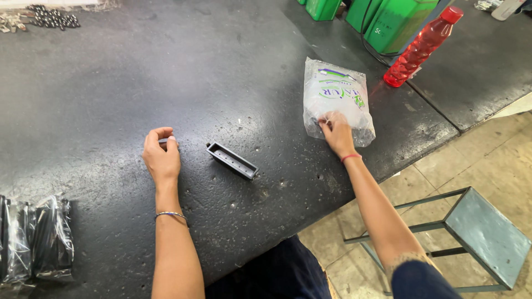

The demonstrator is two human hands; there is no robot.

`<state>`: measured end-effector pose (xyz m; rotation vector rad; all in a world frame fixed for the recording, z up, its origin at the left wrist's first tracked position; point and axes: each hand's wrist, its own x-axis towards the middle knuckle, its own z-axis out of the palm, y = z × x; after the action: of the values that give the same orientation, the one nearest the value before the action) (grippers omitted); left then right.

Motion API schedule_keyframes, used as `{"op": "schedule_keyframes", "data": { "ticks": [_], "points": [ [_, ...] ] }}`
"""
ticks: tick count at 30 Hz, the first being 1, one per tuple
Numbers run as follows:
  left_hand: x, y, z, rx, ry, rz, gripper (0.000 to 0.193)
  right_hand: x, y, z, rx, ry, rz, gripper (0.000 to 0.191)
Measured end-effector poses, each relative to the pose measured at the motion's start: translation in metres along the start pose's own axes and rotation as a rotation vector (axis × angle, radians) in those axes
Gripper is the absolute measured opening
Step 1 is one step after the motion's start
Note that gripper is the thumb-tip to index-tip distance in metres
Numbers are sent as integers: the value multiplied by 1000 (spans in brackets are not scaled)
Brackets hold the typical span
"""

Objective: The person repeatedly picks small black rectangular components and places them into clear plastic bags on a workbench. The person folds the top of each bag to seal it and sets the packaged item aside. A coworker is visible in the background handling similar components.

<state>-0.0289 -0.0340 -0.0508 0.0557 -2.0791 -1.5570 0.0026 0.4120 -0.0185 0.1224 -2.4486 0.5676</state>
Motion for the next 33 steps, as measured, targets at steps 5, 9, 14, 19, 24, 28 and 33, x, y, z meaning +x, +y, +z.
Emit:
{"op": "schedule_keyframes", "data": {
  "ticks": [5,9,14,19,24,28,33],
  "points": [
    [-3,29,4,-43,22,33,18,-28,-16,0,-25,-67,-89,17],
    [-21,63,24,-38,-19,231,20,-56,-31,-12,22,-81,-37,18],
    [-57,109,56,-78,-202,527,19,-76,-56,-30,131,-113,83,10],
    [-104,140,82,-96,-527,714,25,-98,-80,-41,273,-117,161,13],
    [-130,138,103,34,-698,831,52,-113,-83,-38,487,-162,242,20],
    [-133,117,110,79,-710,836,38,-123,-79,-28,616,-195,343,21],
    [-140,104,117,115,-698,745,8,-121,-72,-30,728,-269,438,6]
  ]
}}
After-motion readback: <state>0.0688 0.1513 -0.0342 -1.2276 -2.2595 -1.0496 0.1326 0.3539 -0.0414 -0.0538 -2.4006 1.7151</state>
